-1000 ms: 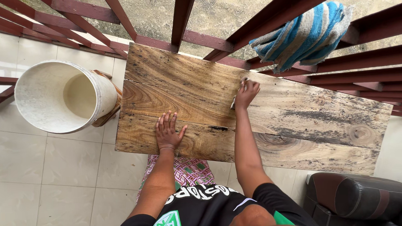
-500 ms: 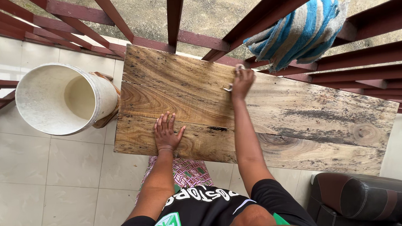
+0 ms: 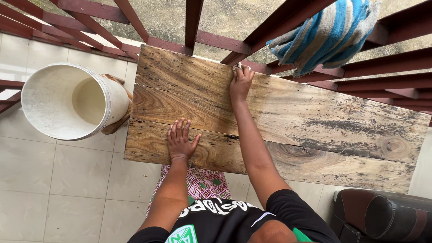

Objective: The person repeatedly dips a cloth into a bucket of water, wrings it out, and wipes the surface of a wooden table. The person continues this cycle of dipping, wringing, and wiping across different areas of the table.

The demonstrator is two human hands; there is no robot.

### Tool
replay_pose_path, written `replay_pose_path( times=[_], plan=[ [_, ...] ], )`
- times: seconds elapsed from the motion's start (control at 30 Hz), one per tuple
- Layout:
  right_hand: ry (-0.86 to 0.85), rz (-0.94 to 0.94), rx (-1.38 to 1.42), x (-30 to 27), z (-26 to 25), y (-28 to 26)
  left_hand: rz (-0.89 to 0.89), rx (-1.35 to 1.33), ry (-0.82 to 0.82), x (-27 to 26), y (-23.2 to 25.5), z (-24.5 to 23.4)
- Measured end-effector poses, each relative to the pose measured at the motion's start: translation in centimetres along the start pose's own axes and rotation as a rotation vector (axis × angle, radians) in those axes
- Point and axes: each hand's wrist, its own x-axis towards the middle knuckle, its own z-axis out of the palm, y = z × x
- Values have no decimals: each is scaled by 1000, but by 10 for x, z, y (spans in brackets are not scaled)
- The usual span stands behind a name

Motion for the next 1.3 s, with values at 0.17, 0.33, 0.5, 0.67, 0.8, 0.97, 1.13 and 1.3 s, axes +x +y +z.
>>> replay_pose_path(
  times=[0.17, 0.33, 0.5, 0.67, 0.8, 0.97, 1.13, 1.3],
  plan=[
    [2, 131, -30, 12, -44, 69, -5, -7, 9, -1, 1, -1],
    [17, 166, 46, -43, -78, 70, 1, 14, 6, -4, 1, -2],
    [-273, -352, 47, -163, -88, 20, 3, -30, 36, -1, -1, -1],
    [-247, -334, -80, -89, -68, 59, 8, -29, 26, -1, -1, 2],
    [-33, -43, -60, 10, -55, 78, 2, -39, 54, -2, 0, 1],
    [-81, 54, 9, -41, -47, 55, 6, -20, 40, -2, -1, -2],
    [-296, -32, 0, -200, -108, 29, -4, -20, 25, 0, 1, -2],
    [-40, 247, -139, -181, -127, 80, -5, 3, -14, 1, 0, -1]
  ],
)
